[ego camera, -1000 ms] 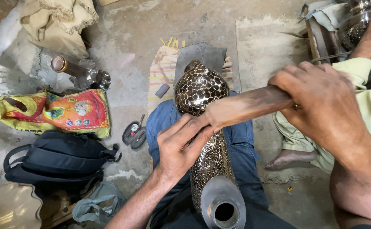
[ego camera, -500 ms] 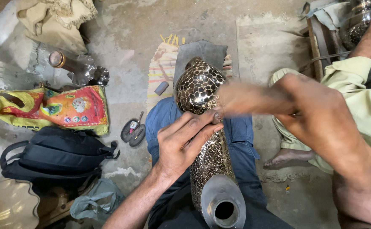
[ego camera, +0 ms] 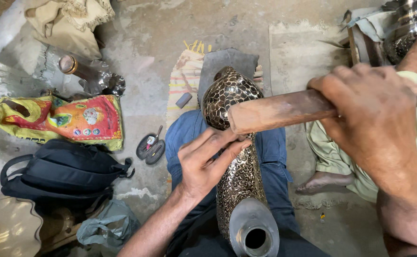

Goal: The person sits on the floor and uses a wooden mallet to repeatedly strike a metal chisel placed against a brass-colored vessel, creating a textured pattern on its surface. The person rotates the vessel to work on different sections.

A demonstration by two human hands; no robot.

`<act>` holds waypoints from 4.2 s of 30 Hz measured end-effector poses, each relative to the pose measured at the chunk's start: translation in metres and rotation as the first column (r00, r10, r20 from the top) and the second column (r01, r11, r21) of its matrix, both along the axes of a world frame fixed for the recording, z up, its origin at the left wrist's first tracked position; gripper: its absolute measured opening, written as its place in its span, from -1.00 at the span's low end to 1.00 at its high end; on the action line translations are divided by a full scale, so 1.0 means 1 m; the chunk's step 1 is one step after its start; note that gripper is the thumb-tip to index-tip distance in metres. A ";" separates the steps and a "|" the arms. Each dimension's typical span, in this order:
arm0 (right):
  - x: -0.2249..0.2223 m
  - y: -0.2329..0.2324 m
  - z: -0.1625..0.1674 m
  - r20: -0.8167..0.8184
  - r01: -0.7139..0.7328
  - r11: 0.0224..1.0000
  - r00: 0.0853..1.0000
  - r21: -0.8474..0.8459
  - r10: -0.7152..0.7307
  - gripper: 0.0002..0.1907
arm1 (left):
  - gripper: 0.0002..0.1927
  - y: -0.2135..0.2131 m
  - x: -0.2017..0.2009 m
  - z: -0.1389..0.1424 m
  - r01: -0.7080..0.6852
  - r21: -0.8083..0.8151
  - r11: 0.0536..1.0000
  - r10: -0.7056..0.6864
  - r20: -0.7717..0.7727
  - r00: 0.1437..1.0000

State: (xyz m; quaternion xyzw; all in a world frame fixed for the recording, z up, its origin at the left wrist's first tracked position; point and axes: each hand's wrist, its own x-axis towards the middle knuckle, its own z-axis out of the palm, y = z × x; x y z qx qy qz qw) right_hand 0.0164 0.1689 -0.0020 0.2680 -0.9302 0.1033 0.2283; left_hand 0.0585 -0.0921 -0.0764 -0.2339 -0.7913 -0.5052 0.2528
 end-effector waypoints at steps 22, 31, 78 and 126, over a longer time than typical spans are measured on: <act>0.006 -0.018 0.014 0.178 0.081 0.990 0.979 0.112 -0.100 -0.49 | -0.68 -0.022 0.007 0.003 -0.019 -0.033 0.999 0.019 -0.001 1.000; 0.006 -0.031 0.004 0.372 0.159 0.978 0.923 -0.137 -0.098 -0.51 | -0.71 -0.039 0.007 0.001 0.037 0.006 0.999 -0.037 -0.027 0.999; 0.054 -0.066 0.004 0.264 0.123 0.979 0.961 -0.164 -0.077 -0.64 | -0.67 -0.061 0.035 0.026 -0.023 0.291 0.956 -0.005 0.096 0.995; 0.032 -0.089 0.028 0.070 0.094 0.986 0.992 0.141 -0.105 -0.52 | -0.65 -0.073 0.015 -0.009 0.052 0.255 0.966 -0.063 0.037 0.997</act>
